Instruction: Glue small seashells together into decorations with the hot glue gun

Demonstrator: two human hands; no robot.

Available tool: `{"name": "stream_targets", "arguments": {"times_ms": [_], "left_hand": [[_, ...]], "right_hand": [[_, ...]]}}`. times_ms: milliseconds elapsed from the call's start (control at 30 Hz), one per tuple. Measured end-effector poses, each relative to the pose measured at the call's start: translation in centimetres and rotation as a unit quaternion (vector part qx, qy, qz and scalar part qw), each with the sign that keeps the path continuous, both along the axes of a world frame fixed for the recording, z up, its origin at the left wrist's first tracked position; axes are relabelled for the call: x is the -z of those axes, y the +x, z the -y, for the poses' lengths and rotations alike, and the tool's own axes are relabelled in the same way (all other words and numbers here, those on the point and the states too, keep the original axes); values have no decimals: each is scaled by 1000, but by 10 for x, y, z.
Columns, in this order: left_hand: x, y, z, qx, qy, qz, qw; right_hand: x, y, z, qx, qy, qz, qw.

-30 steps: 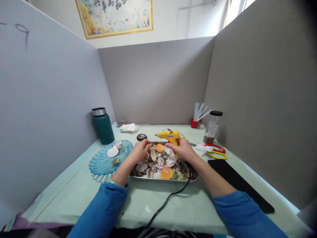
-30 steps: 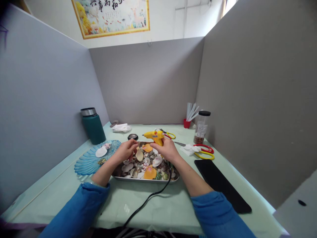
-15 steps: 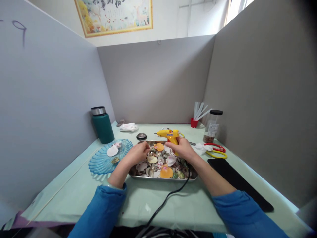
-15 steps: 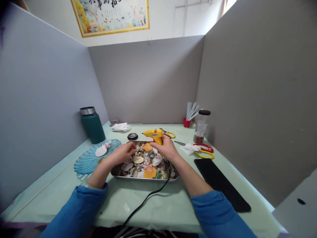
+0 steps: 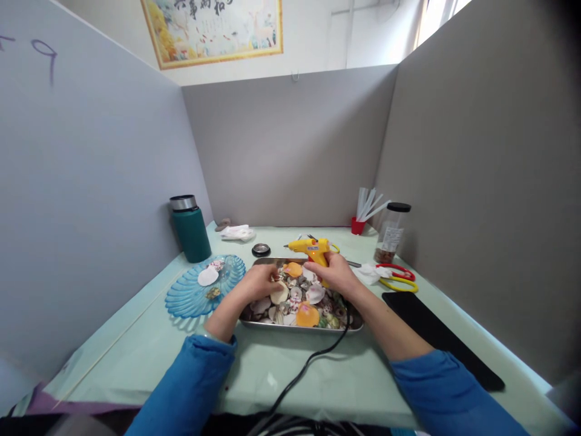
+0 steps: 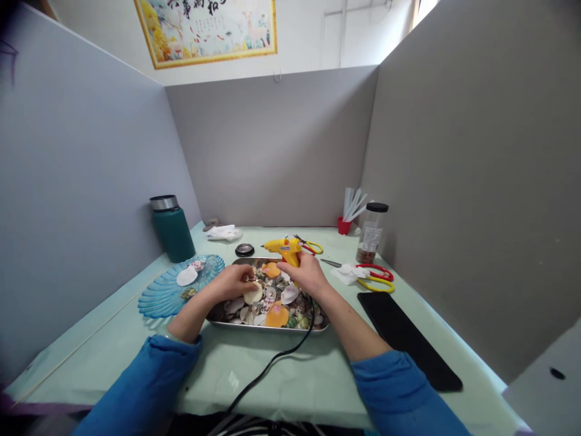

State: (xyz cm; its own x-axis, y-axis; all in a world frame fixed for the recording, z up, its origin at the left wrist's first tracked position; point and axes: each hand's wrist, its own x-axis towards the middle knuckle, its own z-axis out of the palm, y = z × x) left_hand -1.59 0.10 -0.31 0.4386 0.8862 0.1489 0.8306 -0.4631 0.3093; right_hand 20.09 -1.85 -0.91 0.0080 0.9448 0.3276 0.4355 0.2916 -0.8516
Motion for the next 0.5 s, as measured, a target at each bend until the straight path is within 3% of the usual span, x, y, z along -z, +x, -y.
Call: {"name": "stream_targets", "arguments": {"times_ms": [133,267,500], "left_hand": [[-1,2,0,-2,-29,146,989],[-2,12,7,18,-110,307,945],[3,23,14,31,-219,383,897]], "right_hand": [[0,0,0,7,7,-10,1000],[0,-3,3,-41,11,-61,997],[-5,-14,15,-128,-55,-134,981]]}}
